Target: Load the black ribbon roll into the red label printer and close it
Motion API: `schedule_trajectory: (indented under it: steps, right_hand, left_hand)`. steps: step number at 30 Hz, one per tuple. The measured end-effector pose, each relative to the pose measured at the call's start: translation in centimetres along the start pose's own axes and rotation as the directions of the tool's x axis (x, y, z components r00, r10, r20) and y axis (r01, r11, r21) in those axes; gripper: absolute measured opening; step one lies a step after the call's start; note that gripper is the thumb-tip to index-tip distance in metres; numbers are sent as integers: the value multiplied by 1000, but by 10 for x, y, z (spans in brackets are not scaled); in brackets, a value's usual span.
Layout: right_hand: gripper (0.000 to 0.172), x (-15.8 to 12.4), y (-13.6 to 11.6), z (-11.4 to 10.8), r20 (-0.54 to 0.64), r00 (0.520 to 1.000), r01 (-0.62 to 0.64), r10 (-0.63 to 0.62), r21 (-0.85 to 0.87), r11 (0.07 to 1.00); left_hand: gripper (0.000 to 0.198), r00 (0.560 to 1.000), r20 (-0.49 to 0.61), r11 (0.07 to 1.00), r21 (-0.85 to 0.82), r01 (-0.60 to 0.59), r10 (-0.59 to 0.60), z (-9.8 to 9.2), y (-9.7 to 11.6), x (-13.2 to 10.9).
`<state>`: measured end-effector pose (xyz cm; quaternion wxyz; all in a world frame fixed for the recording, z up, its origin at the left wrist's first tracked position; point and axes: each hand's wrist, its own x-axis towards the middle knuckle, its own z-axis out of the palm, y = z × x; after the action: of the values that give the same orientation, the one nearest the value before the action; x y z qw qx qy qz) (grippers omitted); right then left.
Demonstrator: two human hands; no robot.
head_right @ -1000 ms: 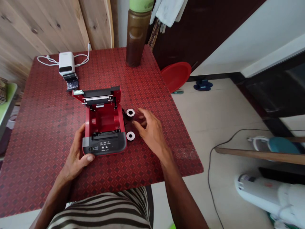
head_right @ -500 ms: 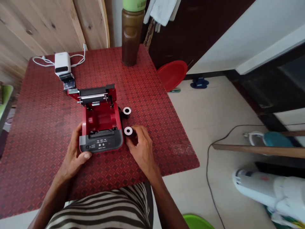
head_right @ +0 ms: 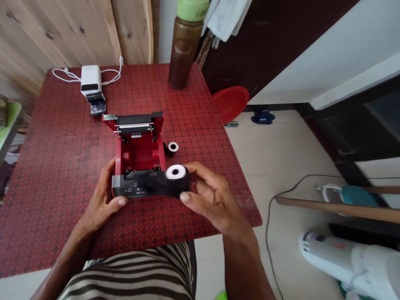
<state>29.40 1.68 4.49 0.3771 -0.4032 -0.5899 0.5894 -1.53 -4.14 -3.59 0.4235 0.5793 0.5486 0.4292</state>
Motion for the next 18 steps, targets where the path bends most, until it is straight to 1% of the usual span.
schedule_trajectory:
  steps: [3, 6, 7, 8, 9, 11, 13, 15, 17, 18]
  right_hand:
    - [22, 21, -27, 9, 190, 981, 46, -46, 2, 999]
    - [25, 42, -42, 16, 358, 925, 126, -129, 30, 992]
    - [25, 48, -44, 17, 400, 907, 154, -134, -18, 988]
    - [23, 55, -45, 20, 425, 896, 191, -127, -112, 975]
    - [21, 61, -44, 23, 427, 897, 237, -117, -239, 942]
    - [21, 73, -41, 33, 387, 915, 310, -110, -504, 806]
    - [26, 83, -35, 47, 365, 925, 342, -104, -682, 647]
    - [28, 90, -28, 60, 365, 929, 344, -60, -792, 504]
    - [30, 93, -23, 71, 353, 935, 337, -25, -866, 369]
    - [32, 94, -21, 75, 340, 940, 329, -21, -890, 316]
  left_hand:
    - [110, 1000, -7, 1000, 14, 2, -2, 0, 2, 1]
    - [106, 1000, 4, 1000, -18, -10, 10, 2, 2, 1]
    - [105, 1000, 2, 1000, -26, -17, 17, 2, 2, 1]
    - [105, 1000, 1, 999, -28, -27, 27, 3, 1, 1]
    - [105, 999, 0, 999, -25, -40, 40, 3, 0, 0]
    - [105, 998, 2, 998, -12, -59, 59, 3, -1, -1]
    - [103, 998, 7, 998, 1, -66, 66, 2, -2, -2]
    - [104, 997, 8, 997, 16, -70, 70, 1, -3, -3]
    - [107, 997, 13, 997, 29, -75, 74, 1, -4, -4]
    - [108, 997, 17, 996, 37, -75, 75, 1, -5, -5]
